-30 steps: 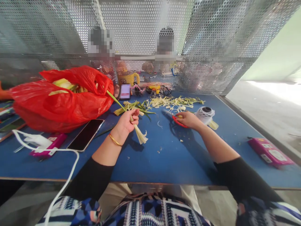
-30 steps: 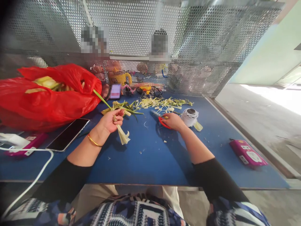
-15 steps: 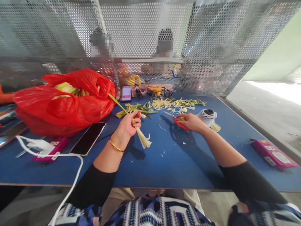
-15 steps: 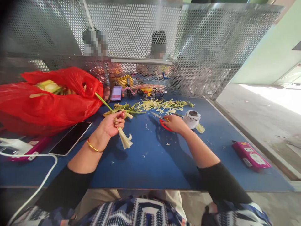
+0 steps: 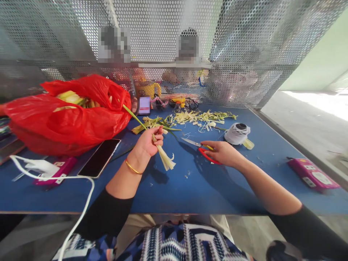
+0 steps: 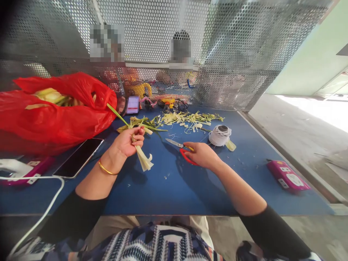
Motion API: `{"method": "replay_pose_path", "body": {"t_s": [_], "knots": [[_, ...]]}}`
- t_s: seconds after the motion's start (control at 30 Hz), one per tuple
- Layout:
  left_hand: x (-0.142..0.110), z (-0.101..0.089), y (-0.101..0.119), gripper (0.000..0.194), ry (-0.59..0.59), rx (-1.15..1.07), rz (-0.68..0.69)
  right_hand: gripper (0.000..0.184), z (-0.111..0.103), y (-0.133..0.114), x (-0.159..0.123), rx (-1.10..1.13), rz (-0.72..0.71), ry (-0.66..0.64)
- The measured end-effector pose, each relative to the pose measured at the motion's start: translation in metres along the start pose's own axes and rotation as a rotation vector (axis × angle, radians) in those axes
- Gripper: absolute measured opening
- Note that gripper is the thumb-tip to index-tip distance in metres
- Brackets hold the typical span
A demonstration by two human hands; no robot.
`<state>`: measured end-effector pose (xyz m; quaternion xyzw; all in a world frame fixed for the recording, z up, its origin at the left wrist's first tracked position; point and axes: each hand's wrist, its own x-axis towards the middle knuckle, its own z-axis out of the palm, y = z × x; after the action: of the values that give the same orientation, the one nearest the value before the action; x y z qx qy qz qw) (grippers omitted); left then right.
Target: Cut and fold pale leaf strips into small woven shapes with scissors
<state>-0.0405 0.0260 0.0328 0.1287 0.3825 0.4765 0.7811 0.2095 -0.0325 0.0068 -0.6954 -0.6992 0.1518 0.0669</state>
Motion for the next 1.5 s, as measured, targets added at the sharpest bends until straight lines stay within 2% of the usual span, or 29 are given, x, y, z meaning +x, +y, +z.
{"method": "replay_pose_path", "body": {"t_s": [0.07,0.2,0.3,0.47,0.6,0.73,0.87,0.97,1.03,1.13,1.3,1.5], "knots": [[0.000,0.000,-0.001,0.031,-0.013,0.003,0.002,0.048,0.001,-0.004,-0.002,-0.086,0.029,-0.026],[0.000,0.000,-0.004,0.031,-0.049,0.026,-0.015,0.047,0.003,-0.006,0.004,-0.198,0.059,0.010],[0.002,-0.001,-0.006,0.032,-0.049,0.032,-0.026,0.049,0.006,-0.003,0.008,-0.239,0.007,0.005],[0.004,-0.004,-0.007,0.031,-0.060,0.026,-0.011,0.049,0.010,0.000,0.005,-0.274,0.075,0.070],[0.005,-0.006,-0.008,0.029,-0.088,0.026,-0.024,0.049,0.013,-0.001,0.002,-0.236,-0.045,-0.007],[0.007,-0.006,-0.009,0.028,-0.071,0.026,-0.016,0.050,0.011,0.000,0.006,-0.256,0.071,0.049],[0.008,-0.006,-0.009,0.027,-0.071,0.032,-0.013,0.048,0.009,0.002,0.009,-0.250,0.017,0.001],[0.009,-0.007,-0.009,0.026,-0.070,0.024,-0.009,0.049,0.009,0.002,0.008,-0.261,0.098,0.033],[0.010,-0.008,-0.009,0.026,-0.072,0.028,-0.012,0.050,0.010,0.003,0.007,-0.269,0.072,0.056],[0.010,-0.008,-0.010,0.027,-0.095,0.048,-0.018,0.048,0.011,0.004,0.010,-0.231,0.006,0.016],[0.010,-0.007,-0.013,0.031,-0.095,0.061,-0.015,0.044,0.007,0.007,0.029,-0.304,0.194,0.136],[0.013,-0.008,-0.018,0.032,-0.079,0.065,-0.012,0.041,0.012,0.006,0.037,-0.298,0.205,0.184]]}}
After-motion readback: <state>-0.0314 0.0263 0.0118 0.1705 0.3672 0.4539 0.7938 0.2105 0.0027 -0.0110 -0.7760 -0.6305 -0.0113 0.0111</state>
